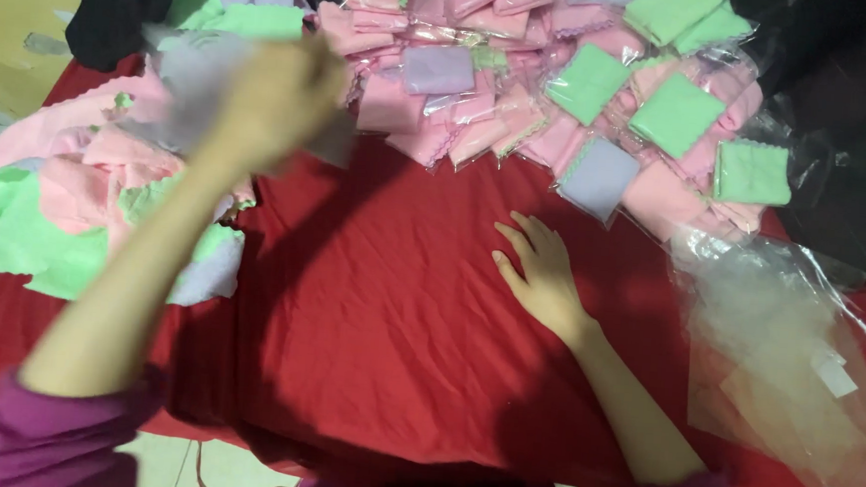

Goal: Folding small microfiber cloths and placing them into individual plastic bags for packaging.

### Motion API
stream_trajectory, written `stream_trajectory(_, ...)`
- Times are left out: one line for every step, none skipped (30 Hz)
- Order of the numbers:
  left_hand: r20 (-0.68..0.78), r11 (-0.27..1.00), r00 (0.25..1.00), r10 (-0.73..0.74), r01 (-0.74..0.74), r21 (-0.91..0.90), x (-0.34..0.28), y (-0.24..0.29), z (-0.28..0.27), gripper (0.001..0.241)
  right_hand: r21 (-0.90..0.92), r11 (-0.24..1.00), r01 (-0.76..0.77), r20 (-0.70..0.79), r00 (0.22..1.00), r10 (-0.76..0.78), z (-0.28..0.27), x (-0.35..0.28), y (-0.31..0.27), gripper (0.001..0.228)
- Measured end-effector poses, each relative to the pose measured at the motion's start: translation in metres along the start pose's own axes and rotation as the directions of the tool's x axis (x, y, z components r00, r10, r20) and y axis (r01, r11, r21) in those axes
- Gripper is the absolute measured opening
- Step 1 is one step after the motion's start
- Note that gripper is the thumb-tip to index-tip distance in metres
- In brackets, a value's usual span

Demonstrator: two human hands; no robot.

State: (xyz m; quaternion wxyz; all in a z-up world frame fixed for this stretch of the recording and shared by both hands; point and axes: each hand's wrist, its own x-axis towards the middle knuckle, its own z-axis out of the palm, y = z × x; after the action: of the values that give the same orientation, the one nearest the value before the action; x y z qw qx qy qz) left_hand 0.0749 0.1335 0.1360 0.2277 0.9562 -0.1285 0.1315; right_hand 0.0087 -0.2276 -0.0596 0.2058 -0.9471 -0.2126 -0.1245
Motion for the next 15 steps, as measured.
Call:
stream_trajectory(0.000, 1.000, 1.000, -0.001, 0.001, -0.002, -0.009, 0.027, 0.011, 0.026, -0.002, 1.000, 0.000, 0.001, 1.000, 0.000, -0.007, -0.001, -0.007, 0.044)
stream_trajectory(0.101, 0.994, 0.993, 0.064, -0.054, -0.092, -0.018, 0.053, 0.021, 0.032, 0.087, 0.995, -0.054, -0.018, 0.998, 0.055, -0.014, -0.002, -0.015, 0.044)
stream_trajectory(0.196, 0.978, 0.971, 0.136, -0.099, -0.185, -0.027, 0.080, 0.032, 0.041, 0.177, 0.979, -0.105, -0.033, 0.993, 0.112, -0.021, -0.003, -0.022, 0.045)
stream_trajectory(0.194, 0.977, 0.972, 0.135, -0.098, -0.187, -0.027, 0.087, 0.059, 0.041, 0.175, 0.979, -0.104, -0.032, 0.993, 0.111, -0.026, -0.005, -0.031, 0.045)
stream_trajectory(0.260, 0.968, 0.947, 0.187, -0.133, -0.211, -0.026, 0.094, 0.087, 0.038, 0.315, 0.945, -0.089, -0.098, 0.987, 0.125, -0.031, -0.007, -0.039, 0.043)
stream_trajectory(0.322, 0.957, 0.916, 0.241, -0.169, -0.237, -0.023, 0.101, 0.114, 0.035, 0.447, 0.892, -0.062, -0.163, 0.975, 0.149, -0.037, -0.008, -0.048, 0.043)
stream_trajectory(0.319, 0.956, 0.916, 0.243, -0.170, -0.238, -0.026, 0.103, 0.129, 0.035, 0.445, 0.893, -0.061, -0.164, 0.975, 0.148, -0.035, -0.008, -0.050, 0.043)
stream_trajectory(0.338, 0.937, 0.898, 0.283, -0.183, -0.298, -0.029, 0.106, 0.145, 0.033, 0.454, 0.888, -0.068, -0.192, 0.966, 0.173, -0.034, -0.010, -0.052, 0.044)
stream_trajectory(0.353, 0.914, 0.878, 0.324, -0.194, -0.357, -0.032, 0.109, 0.161, 0.033, 0.464, 0.883, -0.075, -0.219, 0.956, 0.197, -0.032, -0.012, -0.054, 0.045)
stream_trajectory(0.351, 0.912, 0.877, 0.327, -0.195, -0.360, -0.033, 0.108, 0.168, 0.033, 0.461, 0.884, -0.076, -0.220, 0.955, 0.197, -0.028, -0.011, -0.051, 0.045)
stream_trajectory(0.367, 0.883, 0.860, 0.356, -0.181, -0.432, -0.034, 0.108, 0.175, 0.029, 0.467, 0.879, -0.094, -0.236, 0.945, 0.226, -0.024, -0.010, -0.048, 0.045)
stream_trajectory(0.381, 0.850, 0.840, 0.385, -0.163, -0.501, -0.036, 0.107, 0.181, 0.028, 0.475, 0.873, -0.113, -0.250, 0.934, 0.256, -0.020, -0.010, -0.046, 0.045)
stream_trajectory(0.381, 0.849, 0.840, 0.387, -0.163, -0.502, -0.035, 0.106, 0.176, 0.028, 0.474, 0.873, -0.114, -0.250, 0.933, 0.257, -0.022, -0.009, -0.042, 0.045)
stream_trajectory(0.359, 0.817, 0.842, 0.402, -0.153, -0.556, -0.034, 0.104, 0.170, 0.025, 0.494, 0.859, -0.135, -0.215, 0.938, 0.271, -0.023, -0.008, -0.039, 0.045)
stream_trajectory(0.336, 0.781, 0.845, 0.416, -0.143, -0.608, -0.034, 0.103, 0.165, 0.026, 0.513, 0.844, -0.156, -0.180, 0.942, 0.283, -0.024, -0.008, -0.036, 0.044)
